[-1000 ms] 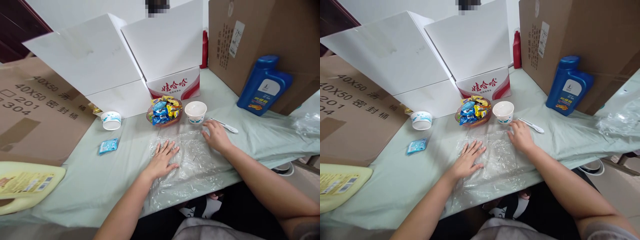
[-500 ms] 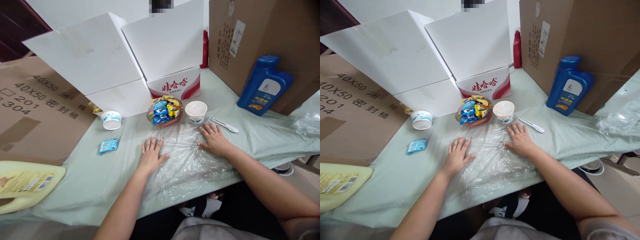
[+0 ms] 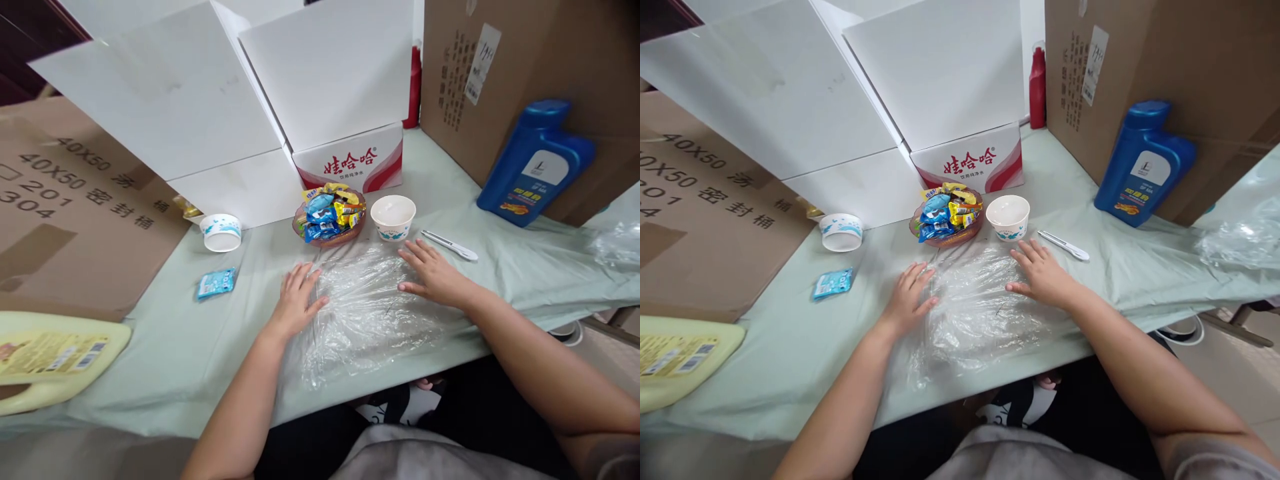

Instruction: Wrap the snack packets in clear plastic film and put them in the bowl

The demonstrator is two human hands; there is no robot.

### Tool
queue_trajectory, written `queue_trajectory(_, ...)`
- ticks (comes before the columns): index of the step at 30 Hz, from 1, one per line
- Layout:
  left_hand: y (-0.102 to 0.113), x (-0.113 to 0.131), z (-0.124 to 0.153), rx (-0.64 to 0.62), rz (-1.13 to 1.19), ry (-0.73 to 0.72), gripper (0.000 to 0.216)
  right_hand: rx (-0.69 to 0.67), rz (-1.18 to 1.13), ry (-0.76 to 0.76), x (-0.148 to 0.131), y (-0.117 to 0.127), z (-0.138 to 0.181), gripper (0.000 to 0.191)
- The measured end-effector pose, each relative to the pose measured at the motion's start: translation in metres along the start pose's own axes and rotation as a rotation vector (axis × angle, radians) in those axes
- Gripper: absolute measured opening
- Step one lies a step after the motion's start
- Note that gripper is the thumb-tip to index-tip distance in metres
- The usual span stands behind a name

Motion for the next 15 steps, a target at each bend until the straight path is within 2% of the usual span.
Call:
queue_trajectory(1, 0.011, 0.008, 0.002, 0.050, 0.102, -0.038, 0.042, -0.017, -0.066, 0.089, -0.013, 0.007, 0.004, 0.072)
queue_trajectory(2, 0.019, 0.018, 0.004, 0.045, 0.217, -0.095, 0.033, -0.077, -0.136, 0.182, -0.028, 0.011, 0.009, 0.067)
queue_trajectory(3, 0.022, 0.032, 0.008, -0.039, 0.334, -0.178, 0.028, -0.182, -0.193, 0.267, -0.045, 0.010, 0.015, 0.062)
queue_trajectory(5, 0.018, 0.065, 0.025, -0.355, 0.491, -0.385, 0.029, -0.411, -0.224, 0.362, -0.072, 0.001, 0.031, 0.054)
queue_trajectory(7, 0.010, 0.085, 0.043, -0.572, 0.440, -0.488, 0.038, -0.528, -0.149, 0.362, -0.085, -0.010, 0.041, 0.053)
queue_trajectory(8, 0.007, 0.088, 0.048, -0.600, 0.358, -0.483, 0.045, -0.533, -0.090, 0.347, -0.087, -0.014, 0.043, 0.054)
queue_trajectory(10, 0.002, 0.087, 0.051, -0.559, 0.184, -0.412, 0.050, -0.490, 0.030, 0.319, -0.086, -0.020, 0.043, 0.051)
queue_trajectory(13, 0.000, 0.081, 0.050, -0.505, 0.055, -0.330, 0.031, -0.418, 0.131, 0.298, -0.080, -0.021, 0.040, 0.038)
queue_trajectory(15, 0.005, 0.078, 0.048, -0.499, 0.083, -0.317, 0.016, -0.400, 0.098, 0.292, -0.076, -0.017, 0.038, 0.032)
Point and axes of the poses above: each hand's wrist, its own z-axis away from the middle knuckle, its own y-axis out of the back of the hand, x = y × z, the point moved 7 cm from there along -z, towards the middle knuckle, and after that the axes turned 9 degrees about -z, right-handed, at the moved point
